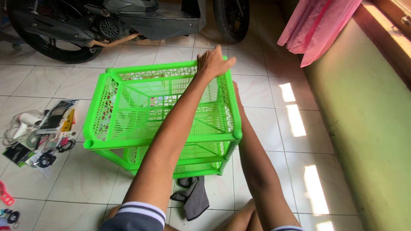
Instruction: The person sits on the floor and removes books and papers from a green plastic shelving unit. They then disassemble the unit by removing the vertical support poles and separating the plastic basket sections.
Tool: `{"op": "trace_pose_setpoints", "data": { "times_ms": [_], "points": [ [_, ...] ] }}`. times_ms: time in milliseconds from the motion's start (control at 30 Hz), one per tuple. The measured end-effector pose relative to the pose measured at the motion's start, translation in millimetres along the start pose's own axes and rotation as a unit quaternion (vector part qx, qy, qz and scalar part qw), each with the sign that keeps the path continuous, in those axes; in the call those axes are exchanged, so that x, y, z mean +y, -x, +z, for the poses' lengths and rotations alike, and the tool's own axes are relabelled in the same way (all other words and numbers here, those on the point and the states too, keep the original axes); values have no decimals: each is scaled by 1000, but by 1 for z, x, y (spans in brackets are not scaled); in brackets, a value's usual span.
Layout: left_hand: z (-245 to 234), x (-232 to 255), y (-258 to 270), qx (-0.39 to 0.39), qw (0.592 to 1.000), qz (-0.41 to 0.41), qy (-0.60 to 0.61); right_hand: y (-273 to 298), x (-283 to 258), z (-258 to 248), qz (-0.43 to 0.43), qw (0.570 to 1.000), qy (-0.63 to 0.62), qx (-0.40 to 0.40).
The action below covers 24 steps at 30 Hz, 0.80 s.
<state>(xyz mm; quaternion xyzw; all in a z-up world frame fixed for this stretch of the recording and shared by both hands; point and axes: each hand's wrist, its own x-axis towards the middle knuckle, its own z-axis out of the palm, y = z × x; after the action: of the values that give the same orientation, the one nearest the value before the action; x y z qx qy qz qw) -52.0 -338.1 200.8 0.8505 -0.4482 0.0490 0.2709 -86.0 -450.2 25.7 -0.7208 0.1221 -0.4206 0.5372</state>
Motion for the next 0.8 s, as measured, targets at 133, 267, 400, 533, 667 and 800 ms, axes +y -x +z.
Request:
{"op": "trace_pose_setpoints", "data": {
  "times_ms": [133, 267, 400, 533, 667, 800],
  "points": [
    [-3, -9, -1, 33, 998, 47, -9, -13, 1, -4, 66, 991, -115, -27],
    [9, -25, 3, -26, 999, 44, 8, -13, -4, -14, -43, 992, -27, -114],
    [-8, -65, 2, -76, 994, 65, -44, -15, -39, -40, 2, 984, 156, -88],
    [-86, -143, 16, 44, 992, 101, -61, -11, -134, -35, -154, 955, 244, -67],
    [-173, -246, 65, 137, 988, 10, 65, 12, -241, 33, -193, 917, 333, -107],
    [-159, -355, 90, 186, 975, -65, 107, 19, -280, 157, -184, 853, 436, -218]
  ]
}}
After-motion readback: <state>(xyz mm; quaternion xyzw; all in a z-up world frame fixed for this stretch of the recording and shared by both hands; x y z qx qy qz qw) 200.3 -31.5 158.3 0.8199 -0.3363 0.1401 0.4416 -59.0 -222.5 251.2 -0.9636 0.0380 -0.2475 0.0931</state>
